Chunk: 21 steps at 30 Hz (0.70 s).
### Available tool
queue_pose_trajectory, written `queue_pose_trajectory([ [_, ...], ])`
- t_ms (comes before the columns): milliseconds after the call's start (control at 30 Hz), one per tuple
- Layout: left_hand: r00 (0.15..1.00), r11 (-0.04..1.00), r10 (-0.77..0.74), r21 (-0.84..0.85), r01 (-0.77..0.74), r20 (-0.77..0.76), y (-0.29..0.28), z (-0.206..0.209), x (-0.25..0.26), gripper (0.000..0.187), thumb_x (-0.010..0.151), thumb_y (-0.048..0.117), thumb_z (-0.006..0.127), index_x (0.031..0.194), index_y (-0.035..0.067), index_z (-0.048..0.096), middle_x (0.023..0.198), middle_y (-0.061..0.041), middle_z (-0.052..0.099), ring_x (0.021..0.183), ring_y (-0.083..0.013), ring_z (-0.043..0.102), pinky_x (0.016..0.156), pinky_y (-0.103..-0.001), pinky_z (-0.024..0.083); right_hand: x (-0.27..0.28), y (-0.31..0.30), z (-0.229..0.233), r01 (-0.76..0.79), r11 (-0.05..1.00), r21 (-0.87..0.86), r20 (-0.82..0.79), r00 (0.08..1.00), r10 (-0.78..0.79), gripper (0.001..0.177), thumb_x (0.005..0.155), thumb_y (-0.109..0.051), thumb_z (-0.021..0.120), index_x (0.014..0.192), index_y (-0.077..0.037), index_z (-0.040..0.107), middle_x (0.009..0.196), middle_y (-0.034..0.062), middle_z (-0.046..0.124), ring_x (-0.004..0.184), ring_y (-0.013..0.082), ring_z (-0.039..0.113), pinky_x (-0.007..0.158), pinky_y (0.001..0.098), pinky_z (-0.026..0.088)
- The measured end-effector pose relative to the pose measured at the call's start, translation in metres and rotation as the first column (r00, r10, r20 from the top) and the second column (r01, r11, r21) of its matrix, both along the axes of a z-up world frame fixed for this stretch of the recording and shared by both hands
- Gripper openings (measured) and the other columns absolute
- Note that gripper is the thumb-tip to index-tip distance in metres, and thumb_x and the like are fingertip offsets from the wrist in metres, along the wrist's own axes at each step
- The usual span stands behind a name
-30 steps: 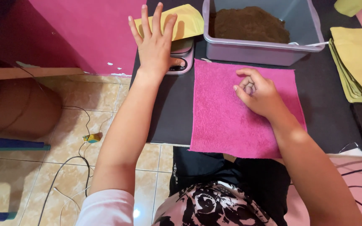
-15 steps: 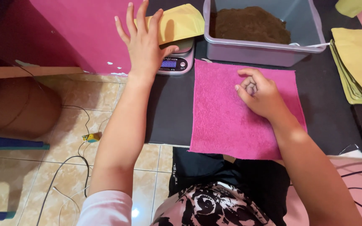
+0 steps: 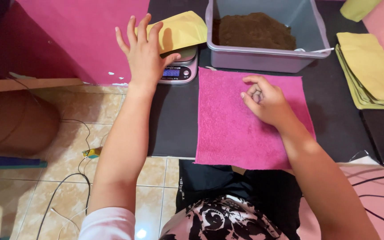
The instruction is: The person fills yellow coffee bags by hand, scooping ground coffee from a container with a spoon and pouring it into each bag, then pressing and shaking the bag to settle the contents before placing it on a digital scale to weigh it.
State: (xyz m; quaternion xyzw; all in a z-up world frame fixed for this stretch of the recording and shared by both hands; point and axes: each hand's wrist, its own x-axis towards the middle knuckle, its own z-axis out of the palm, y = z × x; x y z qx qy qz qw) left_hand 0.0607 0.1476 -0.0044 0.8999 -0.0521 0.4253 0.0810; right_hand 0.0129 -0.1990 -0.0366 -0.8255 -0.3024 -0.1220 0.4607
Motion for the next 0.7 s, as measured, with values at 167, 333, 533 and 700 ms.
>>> queue_pose_trajectory([
  [167, 0.999, 0.999, -0.031, 0.011, 0.031, 0.020, -0.001, 0.001, 0.000, 0.086, 0.065, 0.042, 0.101, 0.135, 0.009, 0.064, 0.146, -0.011, 0.052, 0.143, -0.0392, 0.032, 0.116, -0.066, 0.005, -0.005, 0.001, 0.006, 0.007, 1.000, -0.005, 0.003, 1.000, -0.007, 0.036, 0.092, 0.003, 0.070, 0.127, 0.000, 0.061, 0.075, -0.0006, 0.056, 0.062, 0.0088, 0.047, 0.056, 0.0216, 0.039],
  [333, 0.998, 0.998, -0.051, 0.022, 0.050, 0.040, -0.002, 0.003, -0.004, 0.081, 0.071, 0.043, 0.098, 0.135, 0.008, 0.064, 0.146, -0.012, 0.053, 0.143, -0.0397, 0.034, 0.117, -0.066, 0.004, -0.001, 0.000, 0.003, 0.003, 1.000, -0.011, 0.016, 1.000, -0.003, 0.035, 0.092, 0.002, 0.070, 0.126, -0.002, 0.061, 0.074, -0.0017, 0.056, 0.062, 0.0090, 0.048, 0.056, 0.0221, 0.040],
  [533, 0.996, 0.997, -0.071, 0.010, 0.070, 0.056, -0.004, 0.006, -0.006, 0.075, 0.074, 0.045, 0.095, 0.133, 0.008, 0.067, 0.144, -0.011, 0.055, 0.143, -0.0389, 0.036, 0.117, -0.064, 0.005, 0.000, -0.001, 0.004, -0.007, 0.999, -0.038, 0.018, 1.000, 0.008, 0.035, 0.092, 0.000, 0.069, 0.126, -0.001, 0.061, 0.074, -0.0009, 0.057, 0.059, 0.0089, 0.049, 0.052, 0.0224, 0.040],
  [700, 0.994, 0.995, -0.093, -0.030, 0.095, 0.048, 0.004, -0.009, 0.011, 0.078, 0.065, 0.039, 0.099, 0.133, 0.016, 0.066, 0.146, -0.005, 0.055, 0.144, -0.0369, 0.034, 0.117, -0.067, 0.006, 0.017, -0.009, -0.016, 0.055, 0.991, -0.126, 0.042, 0.998, -0.050, 0.034, 0.091, -0.014, 0.072, 0.124, -0.016, 0.065, 0.067, 0.0021, 0.067, 0.051, 0.0167, 0.057, 0.051, 0.0302, 0.049],
])
